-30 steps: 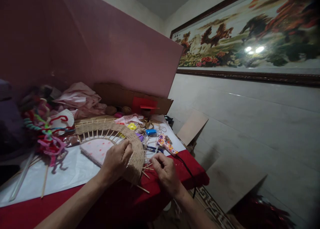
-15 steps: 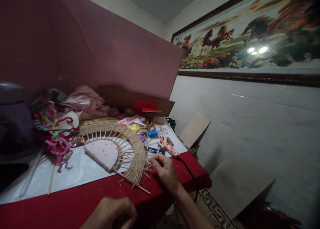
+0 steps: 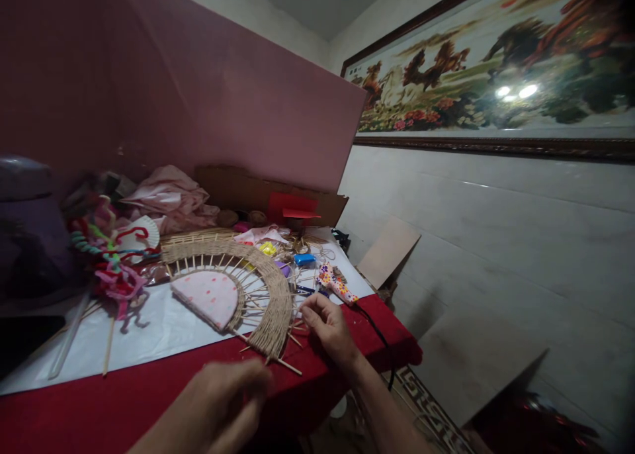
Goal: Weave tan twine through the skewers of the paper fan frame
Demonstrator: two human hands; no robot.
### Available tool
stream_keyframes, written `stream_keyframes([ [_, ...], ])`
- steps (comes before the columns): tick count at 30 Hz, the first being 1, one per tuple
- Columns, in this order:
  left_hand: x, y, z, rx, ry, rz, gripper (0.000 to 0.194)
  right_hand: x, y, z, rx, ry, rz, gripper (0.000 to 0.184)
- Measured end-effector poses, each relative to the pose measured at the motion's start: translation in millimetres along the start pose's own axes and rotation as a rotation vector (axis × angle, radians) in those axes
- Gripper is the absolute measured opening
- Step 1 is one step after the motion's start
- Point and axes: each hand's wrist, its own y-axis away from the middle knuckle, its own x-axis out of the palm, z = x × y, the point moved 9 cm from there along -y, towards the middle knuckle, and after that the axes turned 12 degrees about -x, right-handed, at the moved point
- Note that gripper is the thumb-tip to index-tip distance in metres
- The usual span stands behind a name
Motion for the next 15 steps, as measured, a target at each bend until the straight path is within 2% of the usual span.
stream_keyframes([
  [3, -21.9, -46.0, -17.1, 0.039, -0.091, -0.126, 0.024, 2.7, 0.0, 2.2, -0.006, 0.001, 0.026, 0.018],
  [5, -27.5, -73.4, -17.9, 0.017, -0.142, -0.194, 0.022, 2.7, -0.4, 5.6, -0.041, 0.059, 0.037, 0.016],
  [7, -22.8, -91.8, -17.2, 0.014, -0.179, -0.196, 0.021, 2.3, -0.1, 7.9, -0.072, 0.13, 0.045, 0.015],
  [10, -14.4, -100.6, -18.8, 0.032, -0.241, -0.203, 0.018, 2.6, 1.2, 9.4, -0.103, 0.204, 0.059, 0.014],
  [15, -8.4, -94.7, -25.5, 0.066, -0.452, -0.255, 0.024, 5.6, 2.3, 11.7, -0.136, 0.283, 0.094, 0.013],
])
